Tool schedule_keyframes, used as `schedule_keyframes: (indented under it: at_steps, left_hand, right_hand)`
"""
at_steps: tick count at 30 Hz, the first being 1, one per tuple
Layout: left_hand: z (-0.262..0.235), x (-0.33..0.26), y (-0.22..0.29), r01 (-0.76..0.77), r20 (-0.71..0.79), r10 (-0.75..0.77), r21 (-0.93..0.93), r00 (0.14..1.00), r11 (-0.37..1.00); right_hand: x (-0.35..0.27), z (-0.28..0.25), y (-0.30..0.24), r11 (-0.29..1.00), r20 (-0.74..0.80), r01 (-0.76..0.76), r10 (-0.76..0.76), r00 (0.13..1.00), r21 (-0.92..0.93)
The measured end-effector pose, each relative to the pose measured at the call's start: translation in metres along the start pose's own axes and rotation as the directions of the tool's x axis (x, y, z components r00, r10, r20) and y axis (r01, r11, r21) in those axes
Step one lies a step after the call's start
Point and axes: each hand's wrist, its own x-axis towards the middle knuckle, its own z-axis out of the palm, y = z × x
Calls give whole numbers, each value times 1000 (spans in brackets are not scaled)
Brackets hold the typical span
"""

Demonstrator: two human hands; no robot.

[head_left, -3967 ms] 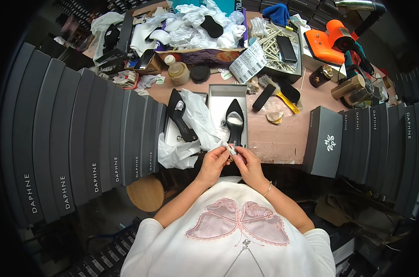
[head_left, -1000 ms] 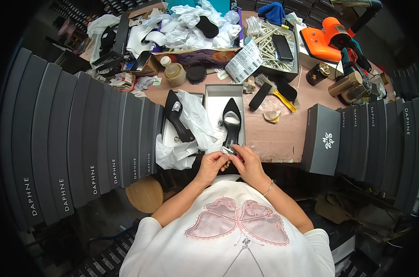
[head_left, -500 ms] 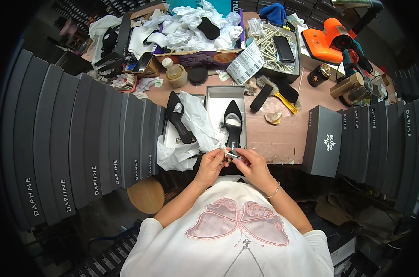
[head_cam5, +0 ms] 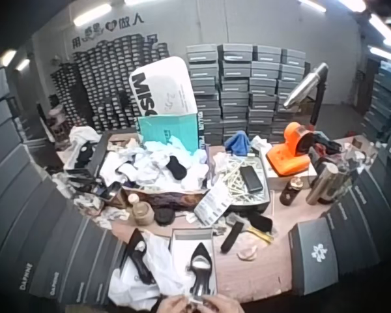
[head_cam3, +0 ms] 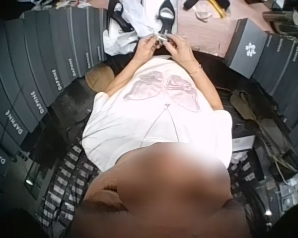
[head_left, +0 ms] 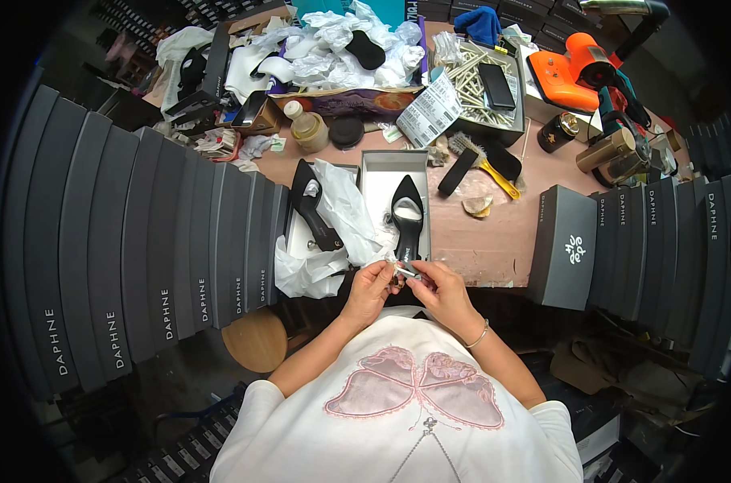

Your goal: Inspecting, brushing, and packing black high-heeled shoes into a box.

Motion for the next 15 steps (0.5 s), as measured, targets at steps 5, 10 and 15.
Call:
schedule_keyframes:
  at_steps: [5,10,15]
  left_hand:
    - [-9,0,-6,13,92,-30,184,995,983]
    - [3,0,-4,-22,24,22,-9,999,1000]
    - [7,-2,3,1,-16,-2,-31,1000,1000]
  right_hand:
    - [2,1,-4,998,-26,15,-17,1000,-59]
    - [3,2,-10,1000,-39,-17,17,999,15]
    - [-3,0,-5,1000,-1,-3,3,1000,-27]
